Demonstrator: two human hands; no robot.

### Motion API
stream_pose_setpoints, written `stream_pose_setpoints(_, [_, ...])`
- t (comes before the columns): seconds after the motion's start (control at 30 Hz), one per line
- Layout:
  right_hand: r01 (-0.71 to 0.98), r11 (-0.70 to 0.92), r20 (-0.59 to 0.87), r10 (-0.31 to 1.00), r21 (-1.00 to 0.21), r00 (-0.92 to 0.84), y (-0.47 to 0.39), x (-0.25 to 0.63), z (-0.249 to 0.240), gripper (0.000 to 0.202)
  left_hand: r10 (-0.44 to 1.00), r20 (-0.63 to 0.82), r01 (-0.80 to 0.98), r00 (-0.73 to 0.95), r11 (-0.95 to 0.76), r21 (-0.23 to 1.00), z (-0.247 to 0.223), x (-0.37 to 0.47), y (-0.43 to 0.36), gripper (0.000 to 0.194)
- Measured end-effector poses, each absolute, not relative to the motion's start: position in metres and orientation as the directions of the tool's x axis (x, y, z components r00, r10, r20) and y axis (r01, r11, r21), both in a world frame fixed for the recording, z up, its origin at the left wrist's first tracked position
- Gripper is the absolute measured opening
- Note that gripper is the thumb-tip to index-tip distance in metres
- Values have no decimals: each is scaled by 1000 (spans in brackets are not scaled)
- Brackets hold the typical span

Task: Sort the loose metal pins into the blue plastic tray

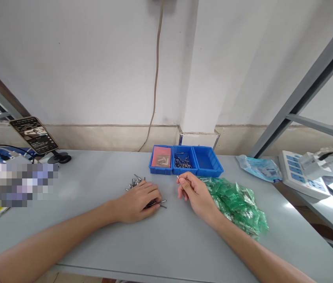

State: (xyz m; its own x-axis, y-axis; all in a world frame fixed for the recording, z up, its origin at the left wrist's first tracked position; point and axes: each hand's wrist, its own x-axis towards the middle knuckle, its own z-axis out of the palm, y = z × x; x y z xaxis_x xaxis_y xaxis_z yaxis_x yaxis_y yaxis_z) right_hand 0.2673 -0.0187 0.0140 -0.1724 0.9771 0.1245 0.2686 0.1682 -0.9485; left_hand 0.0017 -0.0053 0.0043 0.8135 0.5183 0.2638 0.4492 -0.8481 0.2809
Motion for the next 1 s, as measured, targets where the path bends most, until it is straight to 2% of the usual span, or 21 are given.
stream_pose_setpoints(0.2, [330, 132, 78, 982, -935, -170, -21, 266, 16, 41, 519, 259, 451, 814, -847, 281, 5, 2, -5, 6])
stream_pose_setpoints(0.4, [372, 151, 103, 984, -916, -146, -22, 266, 18, 43, 518, 265, 447, 813, -848, 285, 3, 2, -5, 6])
stream_pose_setpoints(0.73, [310, 170, 135, 982, -935, -132, -18, 268, 12, 34, 519, 269, 451, 811, -848, 277, 2, 1, -5, 7])
stream_pose_setpoints(1.0, [315, 173, 141, 983, -933, -121, -20, 266, 18, 37, 518, 271, 449, 812, -849, 277, 3, 2, -5, 7])
